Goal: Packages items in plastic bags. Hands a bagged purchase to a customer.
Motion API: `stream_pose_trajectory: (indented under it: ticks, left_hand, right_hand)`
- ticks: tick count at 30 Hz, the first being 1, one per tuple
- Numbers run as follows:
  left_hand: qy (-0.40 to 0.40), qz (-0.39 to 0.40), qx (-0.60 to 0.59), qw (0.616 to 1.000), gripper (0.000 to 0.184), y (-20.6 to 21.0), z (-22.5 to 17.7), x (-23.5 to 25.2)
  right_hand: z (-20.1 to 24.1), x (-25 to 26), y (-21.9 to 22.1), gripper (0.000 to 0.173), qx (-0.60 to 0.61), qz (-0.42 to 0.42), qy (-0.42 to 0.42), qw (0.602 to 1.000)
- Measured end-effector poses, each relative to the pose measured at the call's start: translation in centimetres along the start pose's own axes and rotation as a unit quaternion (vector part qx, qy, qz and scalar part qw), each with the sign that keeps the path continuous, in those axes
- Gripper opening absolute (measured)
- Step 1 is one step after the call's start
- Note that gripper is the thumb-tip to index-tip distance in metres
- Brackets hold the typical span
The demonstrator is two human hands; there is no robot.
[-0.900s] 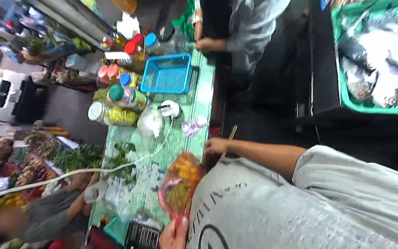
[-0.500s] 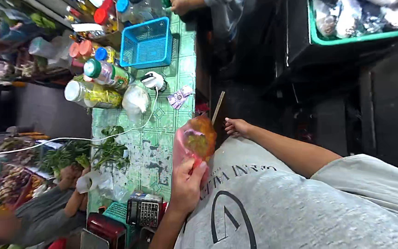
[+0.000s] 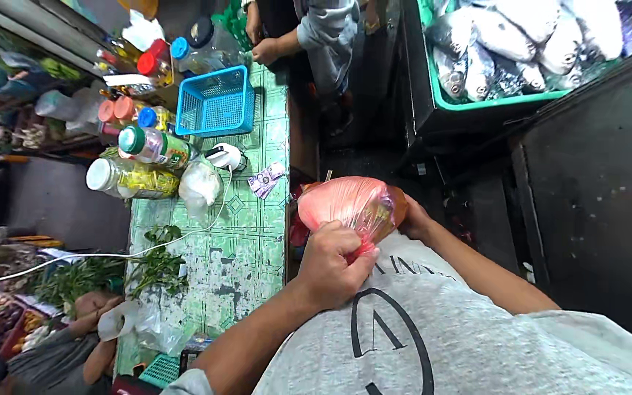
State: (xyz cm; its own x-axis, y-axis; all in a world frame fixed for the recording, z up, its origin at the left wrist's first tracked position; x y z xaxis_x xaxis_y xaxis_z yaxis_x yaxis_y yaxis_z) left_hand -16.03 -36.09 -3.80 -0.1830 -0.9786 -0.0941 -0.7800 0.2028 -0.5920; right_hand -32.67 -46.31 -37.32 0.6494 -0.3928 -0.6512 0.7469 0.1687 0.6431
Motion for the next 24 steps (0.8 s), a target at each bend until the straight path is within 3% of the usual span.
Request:
stream_pose_trajectory:
  ticks: [10, 14, 20, 24]
  left_hand:
    - [-0.006, -0.065, -0.003, 0.998, 0.048, -2.2, 0.3, 9.1]
    - [-0.030, -0.080, -0.019, 0.996, 0.047, -3.7, 1.1, 11.5]
    - [-0.112, -0.103, -0.201, 0.968, 0.016, -6.3, 5.2, 14.6]
    - [-0.139, -0.116, -0.269, 0.946, 0.014, -8.5, 8.5, 17.1]
  right_hand:
    - [8.0, 4.9, -3.6, 0.073, -0.039, -0.095, 0.046, 0.994]
    - [9.4, 6.6, -5.1, 0.065, -0.077, -0.120, 0.043, 0.989]
    - [10.5, 7.3, -7.1, 0.054, -0.116, -0.146, 0.058, 0.981]
    - [11.7, 6.3, -6.7, 0.048, -0.167, -0.195, 0.081, 0.963]
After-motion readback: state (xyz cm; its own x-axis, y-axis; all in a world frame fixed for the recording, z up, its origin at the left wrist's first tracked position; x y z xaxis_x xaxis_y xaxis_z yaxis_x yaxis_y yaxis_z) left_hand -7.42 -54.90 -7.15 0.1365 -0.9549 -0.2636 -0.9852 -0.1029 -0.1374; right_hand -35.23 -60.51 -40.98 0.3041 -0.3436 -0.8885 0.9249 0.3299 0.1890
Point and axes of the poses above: each hand's wrist, its own x-axis towards the middle knuckle, its own y-axis out of the palm, z = x × y, the point moved 6 cm from there along x, towards the middle knuckle, and after that the axes turned 12 degrees about z, right-handed, at the moved point
